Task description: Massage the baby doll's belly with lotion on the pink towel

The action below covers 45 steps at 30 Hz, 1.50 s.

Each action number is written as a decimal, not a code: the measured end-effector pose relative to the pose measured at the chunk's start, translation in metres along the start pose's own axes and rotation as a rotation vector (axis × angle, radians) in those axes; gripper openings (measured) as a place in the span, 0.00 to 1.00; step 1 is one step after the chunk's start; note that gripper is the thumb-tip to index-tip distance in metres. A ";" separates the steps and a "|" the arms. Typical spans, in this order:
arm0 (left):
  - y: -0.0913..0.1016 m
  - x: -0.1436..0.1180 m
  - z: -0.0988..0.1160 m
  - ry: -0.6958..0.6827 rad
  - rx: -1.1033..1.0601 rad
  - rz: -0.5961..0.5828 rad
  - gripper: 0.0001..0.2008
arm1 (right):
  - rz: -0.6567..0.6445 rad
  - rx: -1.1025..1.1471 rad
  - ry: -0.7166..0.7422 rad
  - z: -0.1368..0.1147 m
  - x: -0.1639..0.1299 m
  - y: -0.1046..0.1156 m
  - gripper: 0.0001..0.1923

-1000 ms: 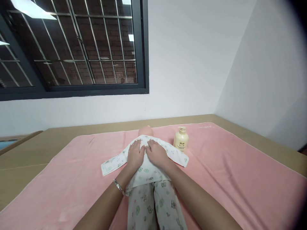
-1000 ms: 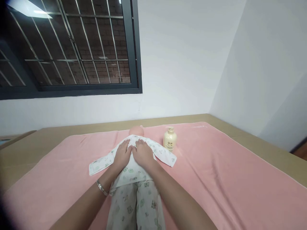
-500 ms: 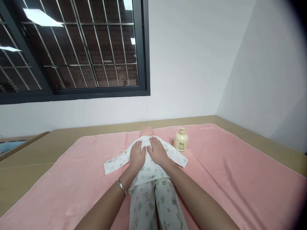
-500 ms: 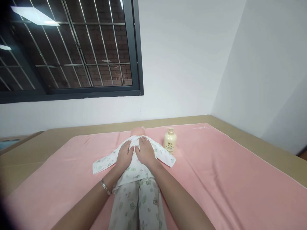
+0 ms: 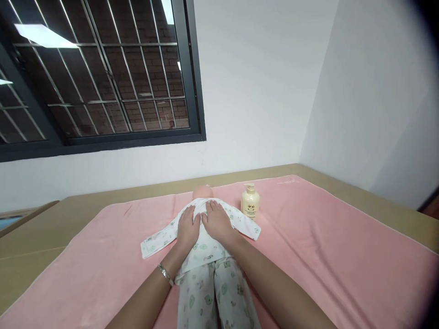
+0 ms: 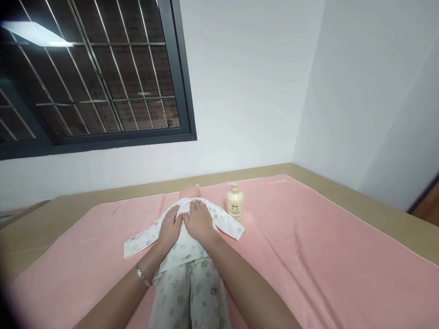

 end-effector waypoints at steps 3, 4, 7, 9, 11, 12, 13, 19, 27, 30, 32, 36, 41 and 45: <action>0.006 -0.003 0.004 0.012 0.008 0.046 0.28 | 0.088 -0.009 0.029 -0.007 -0.002 0.015 0.28; 0.009 -0.005 0.006 0.008 0.012 0.062 0.28 | 0.113 -0.006 0.061 -0.011 -0.003 0.018 0.28; 0.011 -0.008 0.011 -0.014 0.013 0.080 0.27 | 0.056 0.025 0.171 -0.023 -0.007 0.015 0.24; 0.011 -0.010 0.011 -0.013 0.006 0.079 0.26 | -0.009 0.049 0.191 -0.026 -0.009 0.008 0.22; 0.010 -0.011 0.010 -0.009 -0.002 0.079 0.25 | 0.012 0.068 0.176 -0.026 -0.010 0.008 0.22; 0.010 -0.012 0.009 -0.010 -0.005 0.080 0.25 | 0.051 0.077 0.162 -0.025 -0.010 0.011 0.22; 0.009 -0.012 0.008 -0.012 -0.009 0.081 0.25 | 0.089 0.086 0.148 -0.024 -0.010 0.014 0.23; 0.008 -0.013 -0.002 -0.001 -0.027 0.105 0.25 | -0.024 0.103 0.143 -0.028 -0.010 0.005 0.22; 0.008 -0.011 -0.004 0.009 -0.028 0.107 0.25 | 0.026 0.128 0.118 -0.028 -0.012 0.016 0.22; 0.010 -0.008 -0.001 0.013 -0.022 0.090 0.26 | -0.041 0.091 0.115 -0.030 -0.012 0.012 0.20; 0.013 -0.008 0.003 0.017 -0.025 0.079 0.26 | -0.053 0.112 0.125 -0.033 -0.011 0.024 0.19; 0.024 -0.011 0.029 0.020 -0.121 0.071 0.27 | 0.053 0.254 0.091 -0.022 -0.004 0.089 0.22; 0.019 -0.020 0.081 0.191 -0.719 -0.071 0.24 | 0.207 0.458 -0.087 0.039 -0.004 0.170 0.25; -0.011 -0.018 0.121 0.526 -1.261 -0.245 0.22 | 0.234 0.443 -0.288 0.098 -0.001 0.182 0.25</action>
Point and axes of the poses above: each hand's wrist, its own x-axis towards the middle knuckle, its own y-axis out of the back of the hand, z = x × y, the point moved 9 cm from there along x, towards the middle knuckle, and after that the axes turned 5 degrees about -y, right-handed, at the moved point
